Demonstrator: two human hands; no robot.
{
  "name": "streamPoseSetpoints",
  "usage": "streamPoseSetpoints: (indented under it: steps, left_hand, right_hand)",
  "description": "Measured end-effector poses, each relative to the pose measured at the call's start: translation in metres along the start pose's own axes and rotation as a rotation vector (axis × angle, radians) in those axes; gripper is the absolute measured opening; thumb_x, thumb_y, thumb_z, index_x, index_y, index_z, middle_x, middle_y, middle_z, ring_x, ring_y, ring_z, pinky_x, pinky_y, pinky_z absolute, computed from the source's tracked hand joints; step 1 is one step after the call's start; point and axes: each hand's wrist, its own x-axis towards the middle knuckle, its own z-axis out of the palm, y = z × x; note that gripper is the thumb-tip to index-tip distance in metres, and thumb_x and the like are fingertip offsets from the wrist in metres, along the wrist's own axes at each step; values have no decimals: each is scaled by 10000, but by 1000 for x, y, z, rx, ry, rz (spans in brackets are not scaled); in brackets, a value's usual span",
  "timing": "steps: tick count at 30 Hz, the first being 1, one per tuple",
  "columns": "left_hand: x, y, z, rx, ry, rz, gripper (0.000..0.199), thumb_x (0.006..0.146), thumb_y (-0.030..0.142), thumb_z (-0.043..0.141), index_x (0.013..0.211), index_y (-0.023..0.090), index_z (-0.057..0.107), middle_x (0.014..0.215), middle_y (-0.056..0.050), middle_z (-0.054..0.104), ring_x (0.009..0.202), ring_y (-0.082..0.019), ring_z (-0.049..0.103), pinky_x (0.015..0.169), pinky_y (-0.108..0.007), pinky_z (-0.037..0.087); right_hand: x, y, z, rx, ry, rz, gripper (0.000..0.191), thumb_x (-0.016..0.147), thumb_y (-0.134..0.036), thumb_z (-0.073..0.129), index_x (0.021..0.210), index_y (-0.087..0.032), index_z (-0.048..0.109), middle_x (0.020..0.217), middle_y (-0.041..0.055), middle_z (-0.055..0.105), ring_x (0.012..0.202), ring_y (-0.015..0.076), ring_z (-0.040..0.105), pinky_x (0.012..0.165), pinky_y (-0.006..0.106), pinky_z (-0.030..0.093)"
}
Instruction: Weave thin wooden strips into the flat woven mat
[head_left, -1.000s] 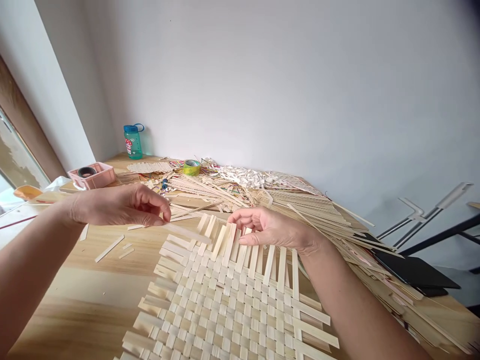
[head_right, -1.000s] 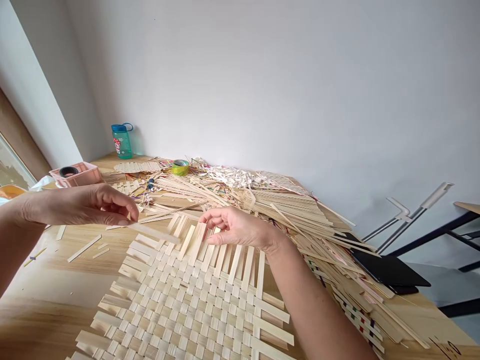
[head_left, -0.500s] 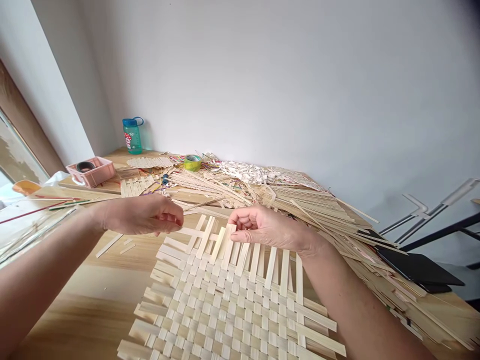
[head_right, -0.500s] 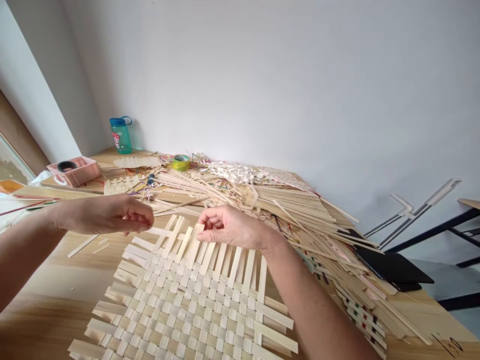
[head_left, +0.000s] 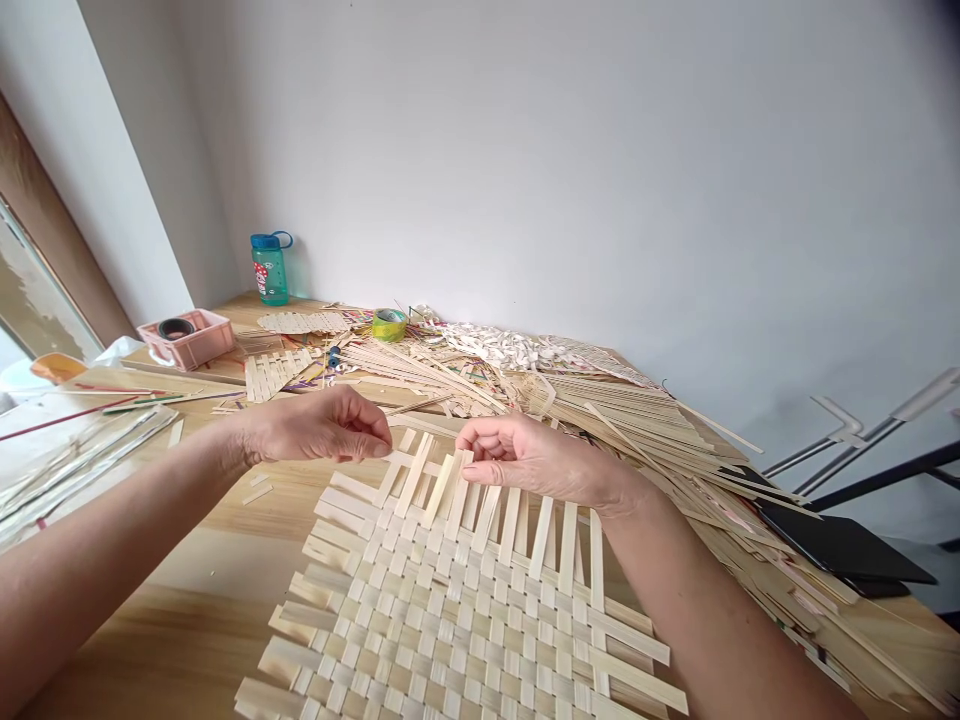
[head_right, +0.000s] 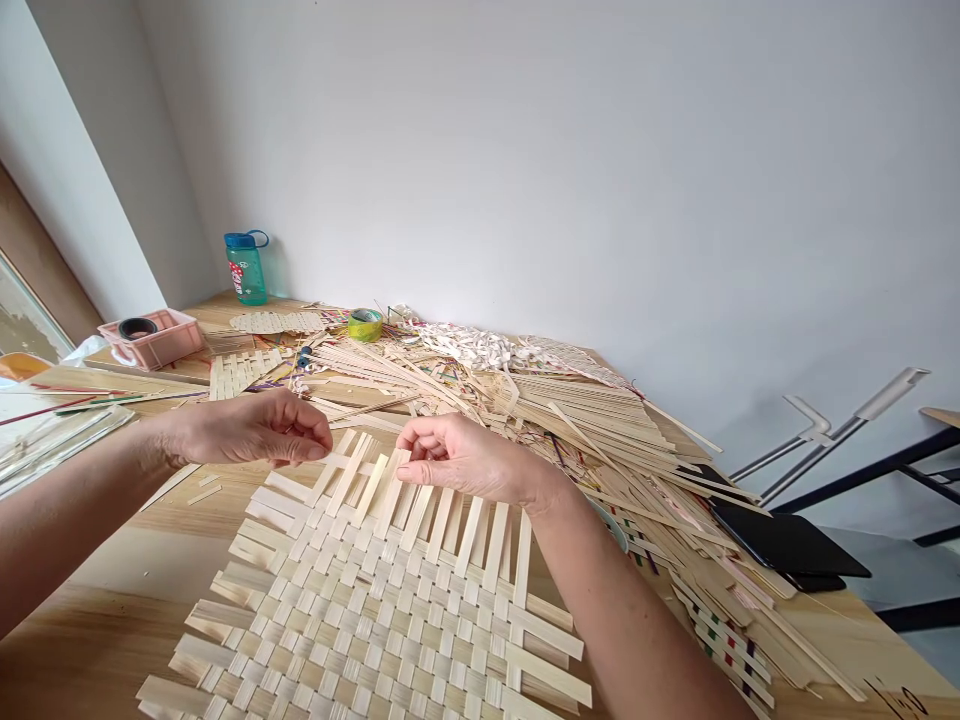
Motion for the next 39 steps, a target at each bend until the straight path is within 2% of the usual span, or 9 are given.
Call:
streamPoseSetpoints:
  steps: [8, 14, 19, 26, 29, 31, 34, 36, 39]
  left_hand:
    - [-1, 3, 2, 116, -93, -75, 228, 893, 341, 555, 826, 133, 619, 742, -10, 557, 683, -140, 530, 626, -238, 385]
    - [13, -9, 15, -146, -112, -36, 471, 845, 548, 645, 646, 144, 507, 589, 38, 415, 566, -97, 345, 535, -241, 249]
    - [15, -12, 16, -216, -107, -19, 447, 820, 529, 665, 664, 130, 539, 592, 35, 432, 570, -94, 355, 555, -241, 270]
    - [14, -13, 9, -149, -16, -46, 374, 838, 429, 640, 630, 150, 502, 589, 50, 349, 570, -91, 304, 537, -240, 219]
    - [16, -7, 18, -86, 5, -76, 381, 836, 400, 619, 595, 170, 436, 582, 52, 312, 544, -89, 266, 504, -255, 177]
    - [15, 0, 25, -46, -9, -77, 383, 848, 383, 598, 593, 179, 398, 585, 52, 285, 537, -89, 237, 492, -267, 152]
    - [11, 9, 31, -13, -20, -35, 384, 873, 376, 578, 609, 181, 377, 608, 52, 247, 551, -89, 211, 495, -273, 143]
    - [9, 12, 32, 8, -20, -12, 374, 888, 382, 568, 627, 177, 395, 623, 51, 237, 564, -91, 207, 500, -272, 148]
    - [9, 12, 31, 21, -25, 4, 393, 904, 397, 562, 629, 177, 387, 633, 50, 226, 575, -94, 201, 506, -273, 153]
  right_hand:
    - [2, -1, 3, -5, 8, 5, 245, 827, -366, 694, 858, -165, 558, 750, -25, 543, 669, 96, 486, 651, 233, 383]
    - [3, 1, 4, 18, 6, -26, 268, 824, -391, 704, 875, -166, 567, 760, -19, 560, 672, 97, 502, 654, 235, 396]
    - [4, 4, 3, 39, 9, -32, 275, 841, -408, 695, 889, -162, 580, 799, -3, 598, 716, 105, 553, 686, 242, 440]
    - [-12, 4, -20, -31, 258, -90, 450, 872, -502, 667, 1186, -182, 620, 1223, 117, 645, 1141, 232, 606, 1042, 417, 451]
    - [-13, -2, -12, 19, 339, -115, 558, 856, -493, 694, 1295, -176, 560, 1301, 142, 609, 1204, 252, 585, 1076, 446, 436]
    - [-7, -5, 1, 9, 284, -125, 651, 823, -488, 732, 1356, -178, 522, 1342, 149, 580, 1246, 261, 552, 1084, 449, 427]
    - [6, -5, 20, -48, 124, -131, 658, 766, -478, 789, 1310, -186, 563, 1305, 122, 598, 1209, 259, 557, 1014, 385, 459]
    - [13, -3, 27, -45, 32, -143, 523, 765, -487, 786, 1154, -173, 634, 1127, 78, 659, 1023, 222, 610, 852, 318, 495]
    - [19, 2, 30, 65, -35, -127, 385, 773, -482, 779, 922, -153, 646, 825, 0, 627, 737, 134, 549, 640, 244, 417]
